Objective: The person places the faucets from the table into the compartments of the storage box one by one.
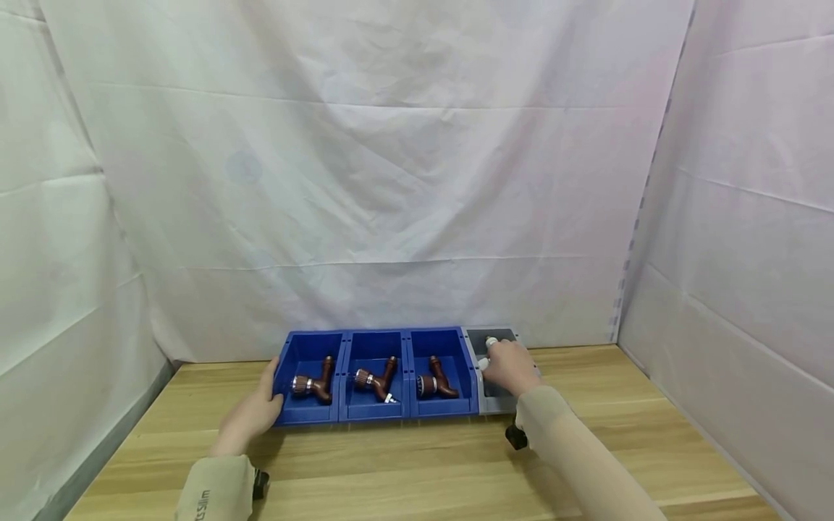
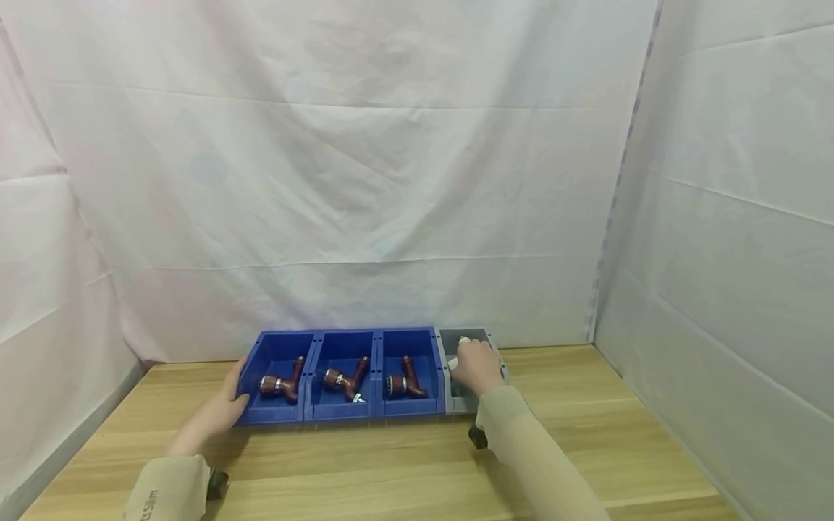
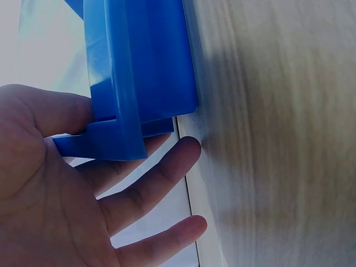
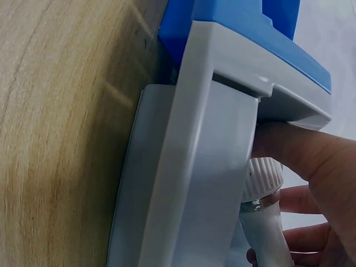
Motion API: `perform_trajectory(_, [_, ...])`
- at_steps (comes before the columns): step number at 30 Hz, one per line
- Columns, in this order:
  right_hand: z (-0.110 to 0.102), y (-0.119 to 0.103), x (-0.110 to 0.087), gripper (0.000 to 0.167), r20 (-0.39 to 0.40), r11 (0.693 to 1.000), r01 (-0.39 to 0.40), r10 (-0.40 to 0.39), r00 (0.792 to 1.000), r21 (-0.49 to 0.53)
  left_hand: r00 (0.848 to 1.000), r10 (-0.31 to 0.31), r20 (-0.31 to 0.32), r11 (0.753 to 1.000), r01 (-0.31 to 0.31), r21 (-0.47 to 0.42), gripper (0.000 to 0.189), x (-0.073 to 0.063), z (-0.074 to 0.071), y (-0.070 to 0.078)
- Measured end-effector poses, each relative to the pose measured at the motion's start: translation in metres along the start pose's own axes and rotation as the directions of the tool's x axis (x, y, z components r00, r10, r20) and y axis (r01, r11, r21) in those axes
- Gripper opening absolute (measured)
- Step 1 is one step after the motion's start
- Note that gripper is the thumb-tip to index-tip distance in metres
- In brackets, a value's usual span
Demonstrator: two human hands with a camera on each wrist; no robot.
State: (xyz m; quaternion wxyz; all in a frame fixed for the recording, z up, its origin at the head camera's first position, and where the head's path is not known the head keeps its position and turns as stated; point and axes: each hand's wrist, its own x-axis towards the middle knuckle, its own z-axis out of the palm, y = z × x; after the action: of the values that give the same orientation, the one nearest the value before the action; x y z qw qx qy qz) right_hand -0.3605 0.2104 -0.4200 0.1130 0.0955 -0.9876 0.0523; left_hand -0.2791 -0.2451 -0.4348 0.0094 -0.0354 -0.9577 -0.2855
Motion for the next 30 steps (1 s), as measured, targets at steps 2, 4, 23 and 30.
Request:
perform_trajectory(2, [-0.0006, -0.0001, 0.0002, 0.016, 0.002, 1.000, 0.003, -0.003, 1.000, -0.004, 1.000, 0.001, -0.001, 1.000, -0.001, 0.000, 0.069, 0.0000, 0.0001, 0.0002])
perform_trajectory(4, [-0.0018, -0.0005, 0.0006, 0.015, 0.012, 1.000, 0.003, -0.003, 1.000, 0.005, 1.000, 0.001, -0.003, 1.000, -0.001, -0.003, 0.069, -0.0002, 0.0003, 0.0005])
perform_trajectory(23, [-0.0073, 0.0023, 0.0058, 0.042, 0.065, 0.972, -0.090, 0.078, 0.995, 0.215, 1.000, 0.007, -0.002, 1.000, -0.007, -0.009, 0.069, -0.0004, 0.0007, 0.0003])
perform_trajectory(30, [-0.0102, 0.0031, 0.0060, 0.048, 0.088, 0.960, -0.122, 0.103, 0.991, 0.253, 1.000, -0.005, 0.008, 1.000, 0.005, -0.012, 0.069, 0.0011, 0.0008, -0.0014])
